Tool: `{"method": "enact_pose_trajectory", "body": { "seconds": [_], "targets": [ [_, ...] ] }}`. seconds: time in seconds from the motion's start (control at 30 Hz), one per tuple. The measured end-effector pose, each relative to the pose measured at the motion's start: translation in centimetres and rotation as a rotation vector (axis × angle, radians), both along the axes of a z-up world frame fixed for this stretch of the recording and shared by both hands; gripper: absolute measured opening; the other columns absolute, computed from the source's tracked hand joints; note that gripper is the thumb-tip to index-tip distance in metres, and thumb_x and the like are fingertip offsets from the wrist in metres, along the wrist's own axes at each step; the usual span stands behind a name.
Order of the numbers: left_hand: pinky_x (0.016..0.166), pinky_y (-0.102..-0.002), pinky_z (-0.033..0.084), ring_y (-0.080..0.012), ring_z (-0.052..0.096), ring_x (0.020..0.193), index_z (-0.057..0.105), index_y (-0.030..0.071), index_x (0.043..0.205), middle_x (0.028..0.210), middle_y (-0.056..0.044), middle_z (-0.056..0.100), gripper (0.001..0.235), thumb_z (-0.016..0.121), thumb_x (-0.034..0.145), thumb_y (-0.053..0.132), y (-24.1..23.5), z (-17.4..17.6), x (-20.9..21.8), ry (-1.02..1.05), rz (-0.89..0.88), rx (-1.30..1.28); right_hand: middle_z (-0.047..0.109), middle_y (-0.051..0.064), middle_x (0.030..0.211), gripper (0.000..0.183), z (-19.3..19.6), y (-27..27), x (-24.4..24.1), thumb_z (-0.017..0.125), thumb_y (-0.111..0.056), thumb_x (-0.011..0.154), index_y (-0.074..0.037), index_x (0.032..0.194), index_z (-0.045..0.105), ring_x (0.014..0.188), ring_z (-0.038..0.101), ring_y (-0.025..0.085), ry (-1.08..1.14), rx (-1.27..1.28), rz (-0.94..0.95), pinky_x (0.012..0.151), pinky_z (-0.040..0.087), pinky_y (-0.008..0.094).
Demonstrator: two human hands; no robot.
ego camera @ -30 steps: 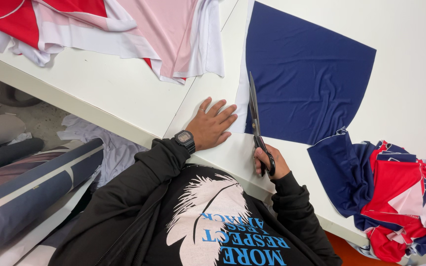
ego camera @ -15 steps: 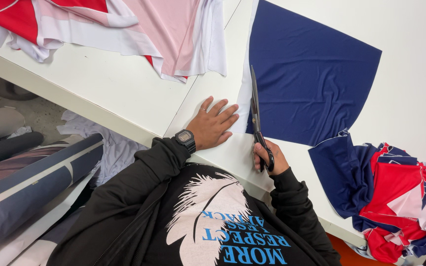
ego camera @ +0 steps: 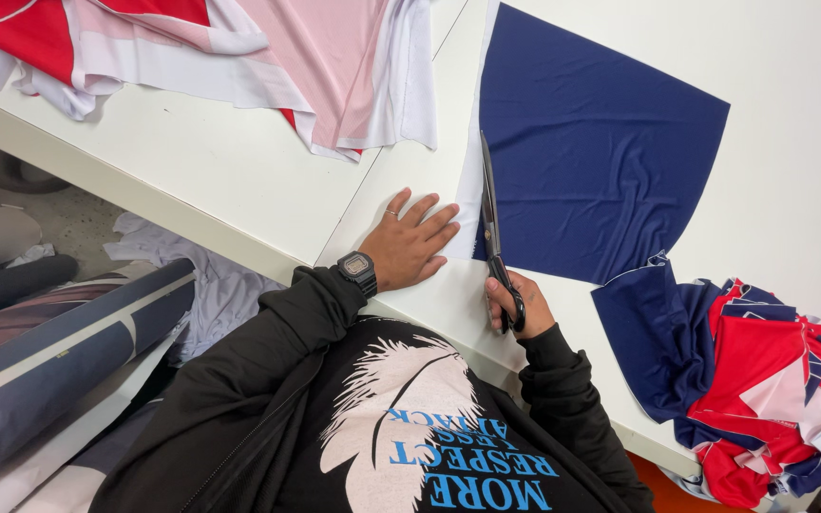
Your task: The person uses shears to cut a blue fabric piece along a paper pattern on a white table. After cutting, they fold the fabric and place it on a stack of similar pieces. They then pick up a red and white fabric piece and begin cutting it.
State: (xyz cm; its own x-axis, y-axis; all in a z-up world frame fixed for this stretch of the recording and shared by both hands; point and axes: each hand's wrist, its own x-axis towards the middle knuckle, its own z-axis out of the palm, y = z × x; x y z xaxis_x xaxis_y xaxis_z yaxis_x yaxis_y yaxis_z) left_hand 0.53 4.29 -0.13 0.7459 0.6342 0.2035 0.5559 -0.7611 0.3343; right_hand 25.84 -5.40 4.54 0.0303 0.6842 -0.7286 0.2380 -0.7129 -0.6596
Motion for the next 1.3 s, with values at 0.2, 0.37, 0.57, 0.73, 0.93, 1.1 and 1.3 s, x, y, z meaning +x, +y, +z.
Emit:
{"method": "enact_pose_trajectory", "body": {
  "seconds": [0.2, 0.37, 0.57, 0.73, 0.93, 1.1, 1.3],
  "targets": [
    [0.118, -0.061, 0.024, -0.0291, 0.04, 0.142, 0.062, 0.015, 0.138, 0.152, -0.006, 0.047, 0.054, 0.062, 0.094, 0.046, -0.2, 0.0, -0.1, -0.021, 0.004, -0.007, 0.055, 0.004, 0.055, 0.043, 0.2, 0.1, 0.5, 0.065, -0.047, 0.093, -0.005, 0.085, 0.061, 0.044, 0.054, 0.013, -0.029, -0.006, 0.039, 0.044, 0.044, 0.026],
    [0.118, -0.06, 0.024, -0.0294, 0.04, 0.143, 0.062, 0.014, 0.137, 0.152, -0.007, 0.049, 0.054, 0.062, 0.093, 0.046, -0.1, 0.2, -0.2, -0.032, 0.015, -0.02, 0.057, 0.003, 0.06, 0.051, 0.3, 0.2, 0.5, 0.057, -0.056, 0.095, -0.006, 0.084, 0.059, 0.047, 0.057, 0.013, 0.064, 0.077, 0.04, 0.047, 0.047, 0.025],
    [0.119, -0.06, 0.024, -0.0296, 0.04, 0.143, 0.062, 0.014, 0.137, 0.15, -0.008, 0.049, 0.055, 0.062, 0.093, 0.046, -0.3, 0.1, -0.1, -0.041, 0.013, -0.017, 0.056, 0.004, 0.06, 0.052, -0.5, 1.3, 0.5, 0.058, -0.055, 0.095, -0.004, 0.083, 0.059, 0.046, 0.056, 0.014, 0.069, 0.077, 0.036, 0.046, 0.047, 0.027],
    [0.118, -0.06, 0.024, -0.0295, 0.04, 0.142, 0.062, 0.014, 0.137, 0.15, -0.008, 0.049, 0.054, 0.062, 0.093, 0.046, -0.1, 0.1, -0.2, -0.031, 0.012, -0.021, 0.055, 0.003, 0.059, 0.048, -0.6, 2.0, 0.4, 0.059, -0.051, 0.097, -0.005, 0.083, 0.058, 0.046, 0.055, 0.013, 0.088, 0.067, 0.014, 0.046, 0.046, 0.026],
    [0.117, -0.061, 0.025, -0.0297, 0.04, 0.142, 0.061, 0.014, 0.138, 0.151, -0.008, 0.049, 0.055, 0.061, 0.093, 0.047, -0.1, -0.1, -0.1, -0.024, 0.009, -0.021, 0.055, 0.003, 0.058, 0.046, -0.4, 2.3, -0.3, 0.061, -0.049, 0.096, -0.006, 0.082, 0.058, 0.045, 0.054, 0.013, 0.076, 0.048, -0.018, 0.045, 0.046, 0.026],
    [0.117, -0.061, 0.025, -0.0299, 0.04, 0.142, 0.061, 0.014, 0.138, 0.15, -0.008, 0.049, 0.055, 0.061, 0.094, 0.047, -0.2, -0.3, -0.1, -0.024, 0.01, -0.024, 0.054, 0.002, 0.057, 0.046, -0.2, 2.1, -1.0, 0.061, -0.049, 0.096, -0.007, 0.081, 0.057, 0.044, 0.053, 0.012, 0.076, 0.063, -0.029, 0.044, 0.045, 0.026],
    [0.118, -0.06, 0.024, -0.0301, 0.04, 0.142, 0.061, 0.013, 0.138, 0.15, -0.008, 0.049, 0.055, 0.061, 0.094, 0.047, -0.2, -0.2, -0.1, -0.042, 0.011, -0.016, 0.053, 0.003, 0.057, 0.045, -0.6, 2.0, -1.9, 0.063, -0.045, 0.099, -0.004, 0.08, 0.057, 0.045, 0.052, 0.013, 0.067, 0.058, -0.049, 0.045, 0.044, 0.027]
  ]
}}
